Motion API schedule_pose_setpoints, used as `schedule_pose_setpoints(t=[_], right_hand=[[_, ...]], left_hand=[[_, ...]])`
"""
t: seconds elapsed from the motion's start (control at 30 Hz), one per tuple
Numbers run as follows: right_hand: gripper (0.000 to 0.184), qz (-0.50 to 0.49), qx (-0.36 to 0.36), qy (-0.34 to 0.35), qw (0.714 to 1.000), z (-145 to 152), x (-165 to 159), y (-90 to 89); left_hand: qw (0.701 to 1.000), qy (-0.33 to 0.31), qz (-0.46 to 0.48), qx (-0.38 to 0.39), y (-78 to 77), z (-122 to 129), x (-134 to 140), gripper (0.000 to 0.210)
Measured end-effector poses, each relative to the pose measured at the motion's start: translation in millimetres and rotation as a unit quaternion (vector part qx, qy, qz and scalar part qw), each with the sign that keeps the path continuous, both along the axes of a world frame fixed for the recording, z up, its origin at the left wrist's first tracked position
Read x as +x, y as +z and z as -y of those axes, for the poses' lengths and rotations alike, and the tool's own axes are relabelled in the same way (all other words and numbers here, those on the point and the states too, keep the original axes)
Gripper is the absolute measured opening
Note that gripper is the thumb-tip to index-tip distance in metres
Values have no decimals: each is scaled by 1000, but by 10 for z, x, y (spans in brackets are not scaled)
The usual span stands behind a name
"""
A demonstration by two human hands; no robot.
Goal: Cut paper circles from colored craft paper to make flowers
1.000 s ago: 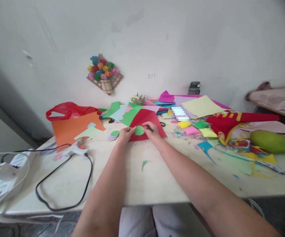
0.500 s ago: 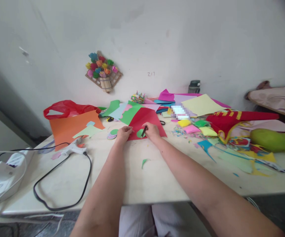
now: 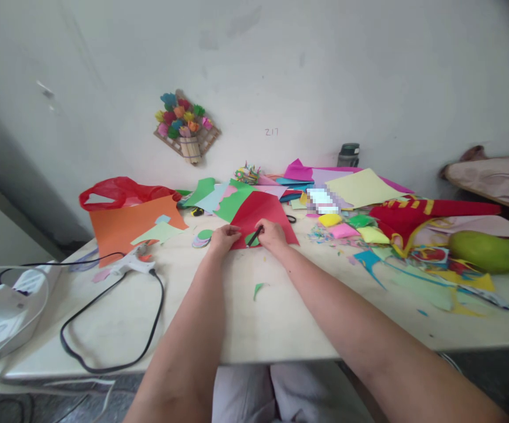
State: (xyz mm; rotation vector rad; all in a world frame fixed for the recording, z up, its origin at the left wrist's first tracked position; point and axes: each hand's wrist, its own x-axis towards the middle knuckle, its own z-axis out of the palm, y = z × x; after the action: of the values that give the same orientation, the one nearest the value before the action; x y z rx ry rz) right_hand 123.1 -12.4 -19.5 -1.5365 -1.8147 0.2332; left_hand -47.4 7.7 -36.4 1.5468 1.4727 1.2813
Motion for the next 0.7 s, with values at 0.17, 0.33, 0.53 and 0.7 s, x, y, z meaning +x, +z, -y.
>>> schedule_pose_setpoints(t=[0.17, 0.33, 0.53, 0.7], right_hand=[[26, 0, 1, 6, 1000, -10, 6, -12], [26, 8, 2, 10, 1000, -7, 1, -11], [27, 14, 5, 22, 1000, -30, -6, -32], [27, 29, 0, 14, 999, -22, -3, -32]], left_hand=[[997, -1, -79, 26, -15, -11, -8, 24], [989, 9, -143, 30, 69, 74, 47, 27], [953, 25, -297, 54, 159, 197, 176, 36], [937, 12, -346, 44, 133, 176, 193, 35]])
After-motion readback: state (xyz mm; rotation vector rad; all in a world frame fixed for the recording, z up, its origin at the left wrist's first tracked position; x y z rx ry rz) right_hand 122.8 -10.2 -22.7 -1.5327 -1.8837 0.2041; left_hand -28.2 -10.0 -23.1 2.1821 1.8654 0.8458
